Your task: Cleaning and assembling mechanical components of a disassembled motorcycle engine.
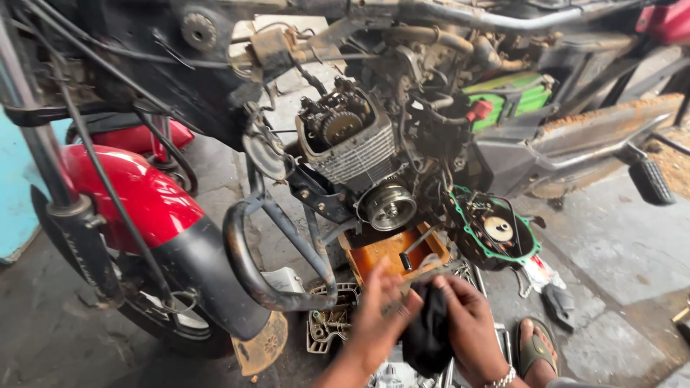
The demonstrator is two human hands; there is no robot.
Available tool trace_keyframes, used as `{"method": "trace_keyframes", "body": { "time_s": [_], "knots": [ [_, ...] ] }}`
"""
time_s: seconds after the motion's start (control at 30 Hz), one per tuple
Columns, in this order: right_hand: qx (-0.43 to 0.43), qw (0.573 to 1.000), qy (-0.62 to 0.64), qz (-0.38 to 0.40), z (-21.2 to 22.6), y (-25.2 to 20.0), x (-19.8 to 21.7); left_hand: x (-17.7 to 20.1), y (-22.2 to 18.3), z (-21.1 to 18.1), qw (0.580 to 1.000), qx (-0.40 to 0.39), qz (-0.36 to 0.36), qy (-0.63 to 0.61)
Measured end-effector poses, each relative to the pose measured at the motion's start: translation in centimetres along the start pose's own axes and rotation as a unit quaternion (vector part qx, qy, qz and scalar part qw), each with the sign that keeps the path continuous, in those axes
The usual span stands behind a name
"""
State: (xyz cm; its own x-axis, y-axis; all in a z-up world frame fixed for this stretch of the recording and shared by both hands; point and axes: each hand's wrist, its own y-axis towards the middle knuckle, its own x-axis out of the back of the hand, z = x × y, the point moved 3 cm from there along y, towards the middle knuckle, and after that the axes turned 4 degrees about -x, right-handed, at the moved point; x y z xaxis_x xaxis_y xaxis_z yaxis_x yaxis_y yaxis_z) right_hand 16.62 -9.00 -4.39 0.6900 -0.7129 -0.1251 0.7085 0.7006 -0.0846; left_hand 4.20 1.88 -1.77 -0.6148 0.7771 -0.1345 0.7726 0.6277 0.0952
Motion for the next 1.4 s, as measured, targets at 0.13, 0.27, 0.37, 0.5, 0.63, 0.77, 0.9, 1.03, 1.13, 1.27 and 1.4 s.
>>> {"method": "trace_keyframes", "body": {
  "time_s": [0.13, 0.27, 0.37, 0.5, 0.63, 0.77, 0.9, 1.03, 1.13, 1.27, 1.4],
  "knots": [
    [-0.044, 0.983, 0.163, -0.065, -1.4, 0.4, -1.1, -0.4, -0.1, 8.6, 0.993, -0.011, 0.043, 0.108],
    [-0.005, 0.983, 0.138, -0.118, -0.7, 1.1, -0.1, 1.6, 1.3, 6.4, 0.99, -0.065, -0.067, 0.105],
    [0.008, 0.986, 0.074, -0.15, -1.7, 1.7, 1.1, 1.5, 1.4, 1.2, 0.995, 0.029, -0.097, 0.025],
    [0.014, 0.998, 0.0, -0.067, -3.8, 1.5, 0.3, -0.5, 0.5, 0.8, 1.0, -0.003, 0.008, 0.028],
    [-0.002, 0.999, 0.043, -0.008, -3.5, 0.9, -0.3, -0.5, 0.1, -1.8, 0.974, -0.143, -0.017, 0.175],
    [-0.006, 0.998, 0.056, -0.042, -4.2, 0.9, -0.2, 1.0, 2.8, 0.4, 0.967, -0.029, -0.102, 0.23],
    [-0.014, 0.997, 0.013, -0.079, -2.7, 0.2, -0.5, 1.2, 3.0, -0.4, 0.992, -0.08, -0.083, 0.06],
    [0.017, 0.999, -0.04, -0.032, -2.4, 0.1, -0.8, -0.1, 2.1, -1.4, 0.967, -0.207, -0.028, 0.146],
    [-0.002, 0.995, -0.091, 0.046, 0.0, -0.3, -1.8, 1.4, 2.9, -0.7, 0.99, -0.002, -0.062, 0.126],
    [-0.043, 0.985, -0.146, 0.082, 1.5, -0.1, -1.6, 3.6, 3.8, -0.3, 0.993, 0.085, -0.08, 0.034],
    [0.005, 0.952, -0.283, 0.115, 2.8, 0.0, -1.9, 2.7, 3.2, 0.1, 0.998, 0.064, 0.001, -0.02]
  ]
}}
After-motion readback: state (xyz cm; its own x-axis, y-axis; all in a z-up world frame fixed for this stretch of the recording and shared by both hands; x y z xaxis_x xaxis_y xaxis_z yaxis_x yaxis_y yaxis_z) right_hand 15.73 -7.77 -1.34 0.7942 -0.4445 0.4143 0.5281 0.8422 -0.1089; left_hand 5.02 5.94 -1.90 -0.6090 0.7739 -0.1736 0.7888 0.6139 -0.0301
